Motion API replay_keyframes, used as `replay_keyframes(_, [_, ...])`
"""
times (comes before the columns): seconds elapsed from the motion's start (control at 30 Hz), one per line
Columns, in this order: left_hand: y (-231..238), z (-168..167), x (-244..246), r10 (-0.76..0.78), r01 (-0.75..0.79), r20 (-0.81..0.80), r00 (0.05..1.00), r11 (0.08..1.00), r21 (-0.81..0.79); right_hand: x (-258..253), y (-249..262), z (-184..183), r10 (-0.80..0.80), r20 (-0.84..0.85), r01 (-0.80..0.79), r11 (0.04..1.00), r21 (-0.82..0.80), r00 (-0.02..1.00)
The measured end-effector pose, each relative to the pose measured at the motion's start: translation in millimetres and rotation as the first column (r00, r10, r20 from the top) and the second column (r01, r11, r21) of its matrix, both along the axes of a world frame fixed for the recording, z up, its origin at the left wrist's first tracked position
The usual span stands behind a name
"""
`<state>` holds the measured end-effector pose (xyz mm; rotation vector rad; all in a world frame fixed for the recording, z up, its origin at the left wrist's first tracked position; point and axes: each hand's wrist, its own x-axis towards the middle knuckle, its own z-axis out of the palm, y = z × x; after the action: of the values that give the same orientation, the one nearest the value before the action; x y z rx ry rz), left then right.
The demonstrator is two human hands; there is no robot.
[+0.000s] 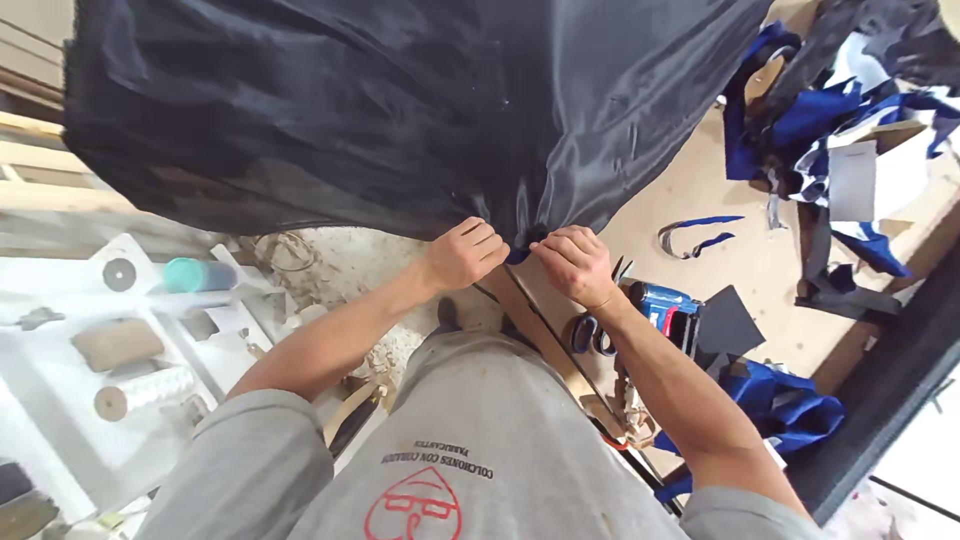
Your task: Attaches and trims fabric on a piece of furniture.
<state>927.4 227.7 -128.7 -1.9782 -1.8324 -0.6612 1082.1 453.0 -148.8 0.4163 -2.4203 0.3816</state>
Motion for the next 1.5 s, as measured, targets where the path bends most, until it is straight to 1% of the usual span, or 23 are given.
replay_keyframes(0.1, [2.2,0.1,-1.2,0.0,0.001,0.023,1.0,1.0,-0.02,0.2,-3.2,-1.0,-0.015,-0.014,0.015,1.0,-0.004,1.0])
replay_keyframes(0.2, [2.6,-2.2,-6.6,-0.038,0.038,0.004,0.999,0.999,-0.037,2.0,-7.4,-1.9,-0.043,-0.023,0.043,0.999,-0.001,0.999])
replay_keyframes(0.33, [-0.3,-4.6,-9.1,-0.094,0.094,0.006,0.996,0.994,-0.056,11.5,-14.1,-7.1,-0.103,0.028,0.104,0.994,-0.032,0.994])
replay_keyframes(0.43, [-1.2,-3.5,-19.8,-0.126,0.126,-0.017,0.992,0.992,-0.03,5.8,-15.4,-8.1,-0.118,-0.015,0.116,0.99,-0.076,0.993])
replay_keyframes(0.57, [-4.0,-1.7,-23.3,-0.159,0.159,-0.003,0.987,0.984,-0.081,9.3,-23.8,-19.9,-0.178,-0.073,0.167,0.977,-0.13,0.981])
replay_keyframes(0.63, [0.4,9.0,-23.8,-0.151,0.152,0.014,0.988,0.978,-0.144,10.3,-26.1,-20.1,-0.207,-0.058,0.195,0.966,-0.167,0.977])
replay_keyframes(0.73, [-1.3,25.0,-28.6,-0.186,0.183,0.025,0.982,0.925,-0.333,16.2,-40.7,-27.6,-0.251,-0.036,0.239,0.95,-0.202,0.967])
replay_keyframes(0.87, [19.9,42.1,-51.5,-0.344,0.333,0.067,0.936,0.812,-0.48,13.3,-47.6,-29.5,-0.364,-0.084,0.335,0.911,-0.241,0.928])
replay_keyframes(1.0, [47.1,53.3,-69.7,-0.513,0.502,0.153,0.844,0.659,-0.559,9.3,-74.0,-37.2,-0.549,-0.093,0.493,0.803,-0.335,0.83])
replay_keyframes(1.13, [73.1,57.8,-82.0,-0.63,0.634,0.256,0.733,0.497,-0.593,5.8,-95.0,-43.2,-0.679,-0.069,0.605,0.691,-0.394,0.731])
replay_keyframes(1.27, [91.9,57.5,-93.1,-0.719,0.702,0.301,0.626,0.351,-0.62,-1.2,-110.8,-47.8,-0.775,-0.053,0.669,0.575,-0.472,0.629])
replay_keyframes(1.33, [101.0,58.3,-95.7,-0.739,0.708,0.315,0.596,0.299,-0.64,-6.2,-114.8,-49.7,-0.798,-0.054,0.674,0.542,-0.502,0.601])
replay_keyframes(1.4, [108.3,59.5,-95.9,-0.741,0.709,0.332,0.583,0.265,-0.654,-5.3,-118.1,-44.6,-0.816,-0.005,0.704,0.502,-0.502,0.579])
replay_keyframes(1.43, [111.8,60.4,-95.8,-0.746,0.706,0.332,0.577,0.252,-0.662,1.9,-118.0,-35.8,-0.842,0.072,0.764,0.445,-0.468,0.535])
replay_keyframes(1.47, [114.5,61.6,-95.4,-0.752,0.699,0.326,0.572,0.24,-0.674,16.7,-116.4,-23.0,-0.881,0.187,0.855,0.338,-0.394,0.434])
replay_keyframes(1.5, [116.9,63.3,-95.1,-0.76,0.687,0.314,0.568,0.229,-0.69,38.5,-112.6,-7.4,-0.905,0.323,0.939,0.18,-0.295,0.275])
